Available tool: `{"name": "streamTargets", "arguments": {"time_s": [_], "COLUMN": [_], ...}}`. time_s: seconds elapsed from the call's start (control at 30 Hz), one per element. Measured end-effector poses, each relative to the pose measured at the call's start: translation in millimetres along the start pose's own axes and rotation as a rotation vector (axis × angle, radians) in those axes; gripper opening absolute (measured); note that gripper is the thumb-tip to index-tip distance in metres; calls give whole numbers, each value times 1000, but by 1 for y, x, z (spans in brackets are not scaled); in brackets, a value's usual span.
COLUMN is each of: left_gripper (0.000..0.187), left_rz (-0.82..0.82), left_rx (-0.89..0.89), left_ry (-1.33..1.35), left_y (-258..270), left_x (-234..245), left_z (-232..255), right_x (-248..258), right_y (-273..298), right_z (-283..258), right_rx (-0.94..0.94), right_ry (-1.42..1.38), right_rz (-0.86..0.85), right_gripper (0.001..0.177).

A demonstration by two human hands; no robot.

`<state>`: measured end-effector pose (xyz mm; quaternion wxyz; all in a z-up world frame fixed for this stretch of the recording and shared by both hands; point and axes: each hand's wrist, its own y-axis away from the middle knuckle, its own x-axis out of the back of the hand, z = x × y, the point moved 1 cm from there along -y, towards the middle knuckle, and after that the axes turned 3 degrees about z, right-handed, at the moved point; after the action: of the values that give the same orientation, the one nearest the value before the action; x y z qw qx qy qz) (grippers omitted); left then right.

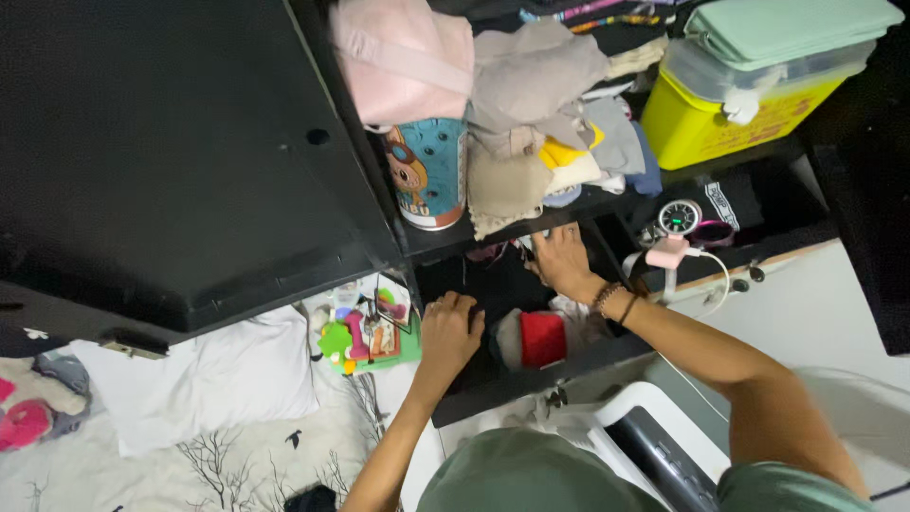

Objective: The person removes assorted folded clothes from a black drawer, places them on the shelf above, then sprays the empty drawer with a cleaning solution and wipes the interior with a cloth. The person then places some clothes back into the drawer.

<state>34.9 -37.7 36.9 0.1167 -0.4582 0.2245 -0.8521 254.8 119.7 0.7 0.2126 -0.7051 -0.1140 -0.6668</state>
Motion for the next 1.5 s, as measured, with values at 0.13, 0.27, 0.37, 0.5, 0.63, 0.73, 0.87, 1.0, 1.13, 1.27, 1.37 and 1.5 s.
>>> {"name": "streamTargets", "arguments": {"time_s": [0.13,0.27,0.37,0.5,0.63,0.73,0.87,1.0,1.13,1.27,1.37,1.5], "left_gripper": [36,77,55,49,42,43,37,45,47,45,48,46], "left_rz": [-417,-855,-757,-781,-801,-816,-788,-792,-766,-791,-775,-779], "left_rx": [-26,-45,-86,-53,-93,-88,-91,-66,-44,-46,-74,-61], "left_ry": [71,130,49,0,22,24,-23,-22,-3,-28,-46,0], "left_y": [15,50,57,62,82,93,94,93,95,100,98,99], "left_x": [14,25,28,31,39,41,37,39,38,34,36,37], "left_z": [18,37,40,42,45,45,48,49,46,44,43,44], "right_x": [24,67,95,110,109,111,98,50,-5,-36,-37,-27], "right_y": [0,47,77,120,148,145,110,82,78,77,68,65], "right_z": [-14,-31,-32,-39,-46,-43,-45,-71,-82,-79,-73,-67], "right_rx": [-64,88,56,110,117,137,327,806,813,791,842,872], "right_ry": [177,141,-117,-178,-215,-367,-324,17,60,138,-3,-184], "right_rz": [-69,-211,-692,-714,-726,-743,-615,-525,-765,-883,-872,-867], "right_gripper": [106,83,54,66,61,37,80,107,77,77,90,101]}}
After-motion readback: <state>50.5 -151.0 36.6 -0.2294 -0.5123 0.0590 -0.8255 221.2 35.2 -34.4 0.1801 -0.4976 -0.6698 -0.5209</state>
